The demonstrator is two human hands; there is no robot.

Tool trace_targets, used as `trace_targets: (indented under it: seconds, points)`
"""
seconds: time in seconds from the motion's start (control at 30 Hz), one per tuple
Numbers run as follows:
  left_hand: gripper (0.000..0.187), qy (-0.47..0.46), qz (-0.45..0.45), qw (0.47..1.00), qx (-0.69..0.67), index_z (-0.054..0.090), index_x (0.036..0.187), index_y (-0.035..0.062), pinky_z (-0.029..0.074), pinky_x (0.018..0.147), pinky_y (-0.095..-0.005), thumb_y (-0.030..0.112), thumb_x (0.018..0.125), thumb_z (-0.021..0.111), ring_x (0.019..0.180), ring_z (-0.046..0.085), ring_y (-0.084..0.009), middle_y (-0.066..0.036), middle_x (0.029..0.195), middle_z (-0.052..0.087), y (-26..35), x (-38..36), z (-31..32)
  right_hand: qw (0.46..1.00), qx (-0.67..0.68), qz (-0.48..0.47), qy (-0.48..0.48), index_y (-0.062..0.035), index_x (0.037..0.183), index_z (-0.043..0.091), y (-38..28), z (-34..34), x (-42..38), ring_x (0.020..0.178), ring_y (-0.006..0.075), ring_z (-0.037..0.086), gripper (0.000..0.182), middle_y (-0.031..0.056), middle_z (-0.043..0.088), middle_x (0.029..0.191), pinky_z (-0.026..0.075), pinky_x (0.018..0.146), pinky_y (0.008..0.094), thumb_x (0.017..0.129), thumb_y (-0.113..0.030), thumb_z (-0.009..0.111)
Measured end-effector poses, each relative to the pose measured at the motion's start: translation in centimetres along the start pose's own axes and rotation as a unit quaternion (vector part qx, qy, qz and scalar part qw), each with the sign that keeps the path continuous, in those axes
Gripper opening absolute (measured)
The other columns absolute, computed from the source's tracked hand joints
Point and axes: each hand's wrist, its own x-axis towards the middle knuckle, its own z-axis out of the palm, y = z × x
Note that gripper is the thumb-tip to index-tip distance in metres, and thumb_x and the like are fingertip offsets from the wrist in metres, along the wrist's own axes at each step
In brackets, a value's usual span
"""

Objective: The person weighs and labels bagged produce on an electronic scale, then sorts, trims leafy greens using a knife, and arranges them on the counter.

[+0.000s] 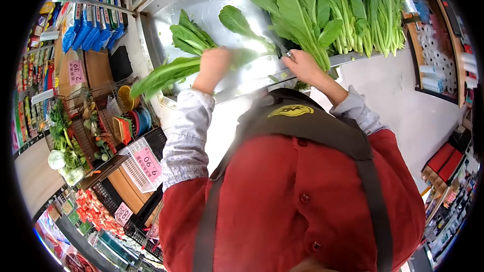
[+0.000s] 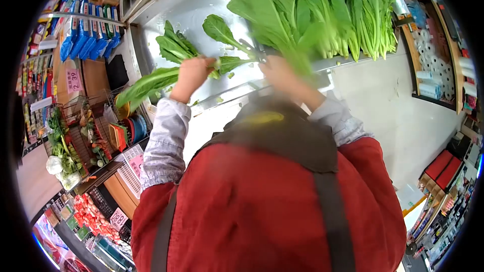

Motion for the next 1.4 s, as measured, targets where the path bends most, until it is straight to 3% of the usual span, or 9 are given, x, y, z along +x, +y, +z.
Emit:
trace_targets:
  seconds: [0.2, 0.43, 0.5, 0.67, 0.83, 0.9, 1.0, 1.2, 1.4]
  points:
    - [0.021, 0.027, 0.126, 0.987, 0.093, 0.072, 0.095, 0.0281, 0.039, 0.086, -0.0373, 0.019, 0.081, 0.059, 0.089, 0.056, -0.0222, -0.003, 0.084, 0.057, 1.2, 0.1, 2.4, 1.000, -0.017, 0.018, -0.012, -0.0003, 0.069, 0.045, 2.6, 0.6, -0.9, 0.053, 0.0235, 0.042, 0.039, 0.0102, 0.043, 0.056, 0.036, 0.053, 0.0387, 0.087, -0.032, 0.058]
    - [0.037, 0.030, 0.132, 0.990, 0.042, 0.070, 0.107, 0.0216, 0.020, 0.112, -0.0530, 0.005, 0.079, 0.052, 0.115, 0.047, -0.0302, -0.009, 0.101, 0.057, -0.3, -0.4, 3.5, 0.999, 0.027, 0.031, -0.019, 0.0014, 0.075, 0.050, 2.1, 1.4, -2.4, 0.057, 0.0219, 0.051, 0.038, 0.0099, 0.048, 0.060, 0.039, 0.054, 0.0390, 0.087, -0.033, 0.059]
    - [0.028, 0.075, 0.141, 0.986, -0.037, 0.068, 0.107, 0.0194, 0.020, 0.110, -0.0561, 0.022, 0.081, 0.058, 0.125, 0.042, -0.0347, -0.013, 0.111, 0.058, -0.9, -0.2, 4.8, 0.997, 0.031, -0.046, 0.058, 0.0030, 0.086, 0.056, 4.3, 1.7, -2.3, 0.059, 0.0215, 0.054, 0.038, 0.0105, 0.050, 0.062, 0.041, 0.055, 0.0381, 0.087, -0.035, 0.059]
    - [0.048, 0.056, 0.122, 0.988, -0.070, 0.057, 0.121, 0.0103, 0.018, 0.110, -0.0587, 0.003, 0.074, 0.055, 0.128, 0.037, -0.0378, -0.016, 0.120, 0.053, -0.3, 0.3, 5.0, 0.992, 0.042, 0.053, 0.105, -0.0004, 0.088, 0.054, 2.3, -5.9, -4.0, 0.064, 0.0257, 0.053, 0.034, 0.0126, 0.054, 0.067, 0.044, 0.061, 0.0359, 0.084, -0.033, 0.065]
    - [0.029, 0.055, 0.100, 0.992, -0.052, 0.056, 0.103, 0.0036, 0.021, 0.109, -0.0582, 0.010, 0.075, 0.056, 0.122, 0.042, -0.0385, -0.016, 0.112, 0.055, 0.1, 1.8, 5.9, 0.865, -0.005, 0.136, 0.484, -0.0015, 0.087, 0.053, 6.6, -16.2, -4.5, 0.069, 0.0313, 0.057, 0.035, 0.0150, 0.058, 0.074, 0.046, 0.065, 0.0410, 0.077, -0.029, 0.071]
    - [0.022, -0.041, 0.016, 0.994, -0.096, 0.054, 0.094, 0.0030, 0.024, 0.107, -0.0573, 0.014, 0.075, 0.056, 0.112, 0.047, -0.0379, -0.016, 0.104, 0.055, -0.1, 2.5, 6.2, 0.847, -0.030, 0.172, 0.503, -0.0013, 0.087, 0.053, 8.5, -19.1, -5.0, 0.074, 0.0330, 0.058, 0.035, 0.0167, 0.059, 0.079, 0.047, 0.068, 0.0423, 0.075, -0.028, 0.073]
    - [0.021, 0.059, 0.069, 0.995, -0.034, 0.054, 0.093, 0.0022, 0.027, 0.105, -0.0570, 0.014, 0.076, 0.057, 0.104, 0.049, -0.0369, -0.016, 0.097, 0.054, -0.4, 2.4, 7.0, 0.809, -0.221, 0.183, 0.513, -0.0037, 0.083, 0.052, 12.8, -19.9, -4.8, 0.077, 0.0331, 0.059, 0.031, 0.0151, 0.059, 0.082, 0.048, 0.068, 0.0424, 0.073, -0.023, 0.073]
    - [0.030, 0.051, 0.070, 0.995, -0.043, 0.056, 0.101, -0.0004, 0.025, 0.107, -0.0543, 0.014, 0.075, 0.057, 0.123, 0.041, -0.0403, -0.019, 0.111, 0.055, 0.0, 2.6, 7.2, 0.761, -0.340, 0.112, 0.541, -0.0026, 0.090, 0.050, 16.3, -20.9, -4.4, 0.079, 0.0350, 0.059, 0.039, 0.0164, 0.059, 0.085, 0.048, 0.071, 0.0454, 0.071, -0.026, 0.075]
    - [0.034, 0.055, 0.040, 0.996, -0.058, 0.054, 0.108, -0.0003, 0.025, 0.108, -0.0541, 0.010, 0.075, 0.057, 0.121, 0.042, -0.0401, -0.019, 0.112, 0.055, 0.4, 2.5, 6.4, 0.867, -0.180, 0.093, 0.456, -0.0011, 0.091, 0.049, 15.2, -23.8, -6.6, 0.063, 0.0300, 0.058, 0.037, 0.0108, 0.058, 0.070, 0.049, 0.064, 0.0396, 0.075, -0.022, 0.074]
